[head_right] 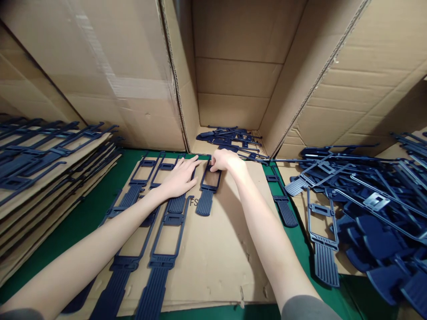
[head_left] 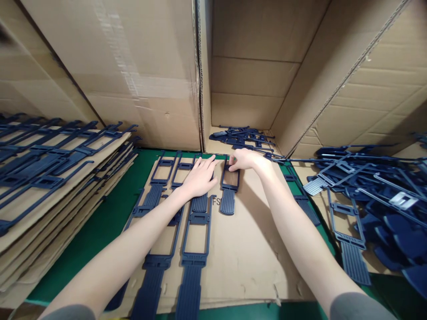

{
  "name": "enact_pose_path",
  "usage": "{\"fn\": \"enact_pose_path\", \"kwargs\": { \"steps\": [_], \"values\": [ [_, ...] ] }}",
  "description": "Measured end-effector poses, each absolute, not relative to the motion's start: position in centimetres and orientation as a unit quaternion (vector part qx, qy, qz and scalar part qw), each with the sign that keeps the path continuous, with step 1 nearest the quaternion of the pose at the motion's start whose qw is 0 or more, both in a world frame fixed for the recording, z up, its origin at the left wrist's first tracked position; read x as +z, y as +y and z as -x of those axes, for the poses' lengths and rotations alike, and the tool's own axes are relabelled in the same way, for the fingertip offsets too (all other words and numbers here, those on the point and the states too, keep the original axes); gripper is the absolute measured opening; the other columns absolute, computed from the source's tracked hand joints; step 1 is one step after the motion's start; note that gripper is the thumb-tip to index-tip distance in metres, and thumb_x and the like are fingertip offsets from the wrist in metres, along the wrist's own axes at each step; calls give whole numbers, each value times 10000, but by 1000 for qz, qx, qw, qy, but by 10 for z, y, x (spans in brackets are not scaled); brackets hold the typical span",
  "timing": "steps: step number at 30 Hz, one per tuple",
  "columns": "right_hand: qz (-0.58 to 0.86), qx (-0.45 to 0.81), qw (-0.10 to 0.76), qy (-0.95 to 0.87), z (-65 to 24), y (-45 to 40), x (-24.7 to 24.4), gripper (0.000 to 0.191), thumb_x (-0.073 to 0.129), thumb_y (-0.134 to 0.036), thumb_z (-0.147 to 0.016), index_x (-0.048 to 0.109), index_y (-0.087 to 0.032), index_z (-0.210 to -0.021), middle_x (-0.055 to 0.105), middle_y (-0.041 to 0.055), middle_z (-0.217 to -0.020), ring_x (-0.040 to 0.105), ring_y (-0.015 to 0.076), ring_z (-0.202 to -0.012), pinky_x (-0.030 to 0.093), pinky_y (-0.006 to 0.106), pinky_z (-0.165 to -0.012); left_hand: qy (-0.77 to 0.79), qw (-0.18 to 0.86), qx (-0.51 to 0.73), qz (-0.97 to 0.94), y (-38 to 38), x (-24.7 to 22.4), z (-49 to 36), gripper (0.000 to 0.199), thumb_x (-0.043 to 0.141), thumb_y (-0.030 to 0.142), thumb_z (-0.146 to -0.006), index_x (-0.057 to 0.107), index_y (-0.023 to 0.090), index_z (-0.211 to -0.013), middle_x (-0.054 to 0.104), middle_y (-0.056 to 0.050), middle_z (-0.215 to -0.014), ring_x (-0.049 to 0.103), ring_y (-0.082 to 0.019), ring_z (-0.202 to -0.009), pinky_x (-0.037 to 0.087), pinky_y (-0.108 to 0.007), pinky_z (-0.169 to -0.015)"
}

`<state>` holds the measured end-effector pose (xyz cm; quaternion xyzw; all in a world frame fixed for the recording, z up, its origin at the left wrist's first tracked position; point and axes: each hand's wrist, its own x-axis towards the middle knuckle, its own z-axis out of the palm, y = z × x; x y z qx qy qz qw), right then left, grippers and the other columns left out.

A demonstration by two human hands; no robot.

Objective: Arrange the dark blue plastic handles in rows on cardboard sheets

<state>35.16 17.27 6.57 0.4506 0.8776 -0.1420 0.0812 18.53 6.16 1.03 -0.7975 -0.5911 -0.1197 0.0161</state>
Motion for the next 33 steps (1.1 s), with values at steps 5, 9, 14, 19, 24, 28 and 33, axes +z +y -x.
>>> {"fn": "enact_pose_path", "kwargs": {
  "steps": [5,9,14,19,24,28,33],
  "values": [
    [-431,-146,52,889,-349,178,57,291,727,-384,-709,722,-264,-974,698,52,-1002,646,206,-890,472,273,-736,-585,16,-130,800,61,10,-185,536,425,316,-908,333,149,-1409,325,-150,-1504,262,-256,-1411,144,-492,-1160],
    [-400,-172,48,899,-352,180,57,267,739,-367,-700,727,-247,-937,713,32,-942,651,186,-867,470,240,-719,-585,16,-148,797,61,7,-185,527,363,391,-948,330,127,-1404,367,-154,-1482,270,-236,-1409,139,-476,-1165],
    [-368,-201,47,907,-349,175,60,221,752,-293,-689,722,-215,-894,725,10,-887,653,161,-847,466,204,-706,-584,14,-152,798,62,5,-184,518,357,387,-953,328,120,-1396,370,-163,-1476,279,-238,-1404,143,-479,-1164],
    [-369,-207,40,905,-348,175,60,221,737,-277,-700,711,-202,-907,723,18,-900,651,159,-859,467,208,-708,-578,31,-163,799,61,5,-183,418,416,337,-926,415,152,-1301,409,-149,-1417,337,-263,-1362,183,-493,-1153],
    [-368,-217,57,902,-353,179,58,332,791,-268,-615,703,-208,-929,715,14,-926,651,155,-813,471,210,-668,-583,53,-167,793,60,7,-184,282,451,318,-901,509,167,-1133,455,-123,-1304,449,-297,-1236,252,-500,-1126],
    [-365,-212,62,905,-352,177,59,337,796,-247,-598,700,-203,-918,710,16,-926,648,159,-808,464,214,-666,-585,52,-163,793,60,6,-184,267,440,309,-905,511,176,-1125,446,-116,-1303,447,-299,-1236,251,-513,-1127],
    [-358,-201,55,910,-348,174,60,303,771,-235,-629,696,-197,-921,706,17,-927,640,159,-828,453,211,-676,-584,47,-167,793,60,5,-184,280,442,308,-907,508,171,-1142,455,-112,-1287,438,-289,-1255,226,-503,-1143]
  ]
}}
